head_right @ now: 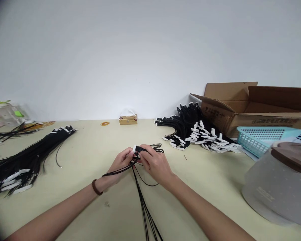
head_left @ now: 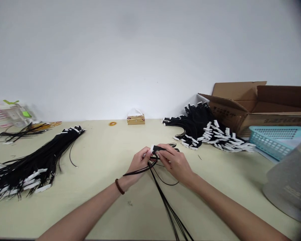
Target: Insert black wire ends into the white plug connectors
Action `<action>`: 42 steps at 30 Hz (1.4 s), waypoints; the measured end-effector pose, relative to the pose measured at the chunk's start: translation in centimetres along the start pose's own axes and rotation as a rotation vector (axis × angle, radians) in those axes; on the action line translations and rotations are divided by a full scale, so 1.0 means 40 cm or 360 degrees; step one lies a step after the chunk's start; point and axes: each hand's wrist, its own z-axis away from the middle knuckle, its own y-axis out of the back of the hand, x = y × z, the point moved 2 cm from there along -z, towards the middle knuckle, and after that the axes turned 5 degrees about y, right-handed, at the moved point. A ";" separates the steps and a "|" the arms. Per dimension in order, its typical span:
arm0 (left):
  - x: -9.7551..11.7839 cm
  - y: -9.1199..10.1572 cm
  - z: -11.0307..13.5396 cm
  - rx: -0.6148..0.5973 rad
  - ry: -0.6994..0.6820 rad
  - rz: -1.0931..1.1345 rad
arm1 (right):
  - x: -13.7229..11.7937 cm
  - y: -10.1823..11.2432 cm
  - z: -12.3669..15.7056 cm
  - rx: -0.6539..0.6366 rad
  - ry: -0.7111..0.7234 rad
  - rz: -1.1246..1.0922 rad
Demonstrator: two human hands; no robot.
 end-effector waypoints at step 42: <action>-0.007 0.020 0.001 -0.0160 0.0624 0.0873 | 0.168 0.050 0.015 -0.0001 0.0064 0.0820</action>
